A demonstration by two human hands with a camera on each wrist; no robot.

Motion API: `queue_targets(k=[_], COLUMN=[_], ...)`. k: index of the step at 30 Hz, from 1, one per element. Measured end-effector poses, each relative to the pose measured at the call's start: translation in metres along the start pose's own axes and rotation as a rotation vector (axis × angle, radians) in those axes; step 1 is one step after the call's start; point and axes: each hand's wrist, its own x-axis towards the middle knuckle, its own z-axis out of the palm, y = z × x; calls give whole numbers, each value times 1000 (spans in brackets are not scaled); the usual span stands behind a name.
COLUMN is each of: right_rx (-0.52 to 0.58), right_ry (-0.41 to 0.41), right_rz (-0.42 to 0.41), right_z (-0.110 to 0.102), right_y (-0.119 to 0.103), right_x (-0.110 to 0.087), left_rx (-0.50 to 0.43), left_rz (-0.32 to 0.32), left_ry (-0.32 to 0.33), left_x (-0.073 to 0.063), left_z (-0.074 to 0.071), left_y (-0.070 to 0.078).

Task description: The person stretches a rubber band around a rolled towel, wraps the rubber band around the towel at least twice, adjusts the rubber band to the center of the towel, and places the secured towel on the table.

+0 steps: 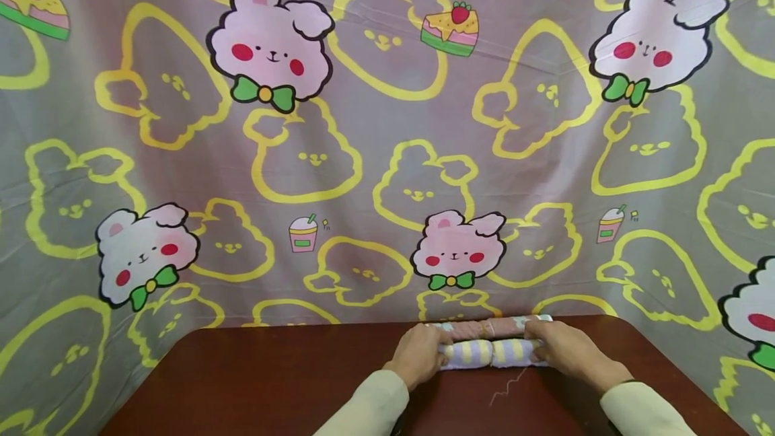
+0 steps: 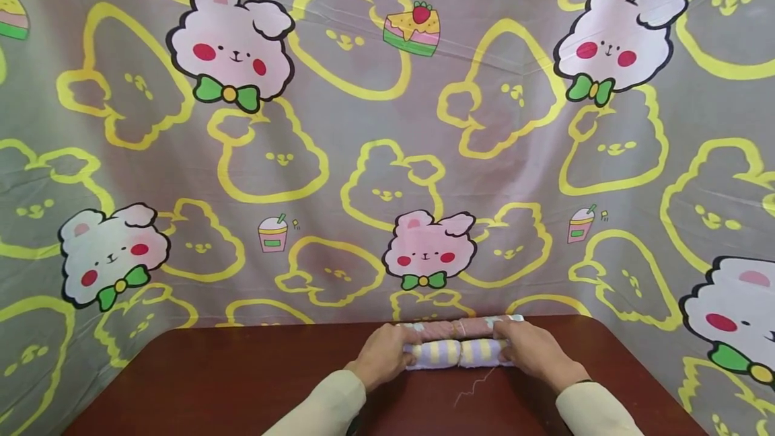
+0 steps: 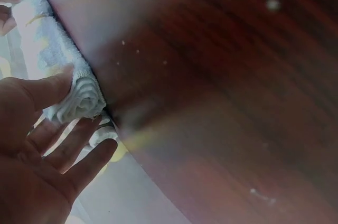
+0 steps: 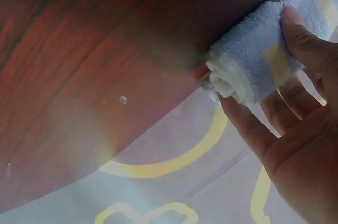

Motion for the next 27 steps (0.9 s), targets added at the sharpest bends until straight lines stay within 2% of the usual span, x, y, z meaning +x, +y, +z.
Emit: queue_targets(k=[6, 11, 19, 27], right_rx=[13, 16, 21, 21], right_ry=[-15, -14, -57, -104], right_rz=[-9, -24, -24, 8], right_z=[-2, -2, -3, -3], right_y=[0, -2, -5, -3], right_x=[-2, -3, 2, 8], left_rx=[-20, -49, -56, -83], left_rz=[-23, -40, -80, -95], left_ry=[14, 43, 67, 27], left_x=[-2, -7, -11, -9], left_z=[-4, -3, 0, 3], left_y=[-1, -2, -5, -5])
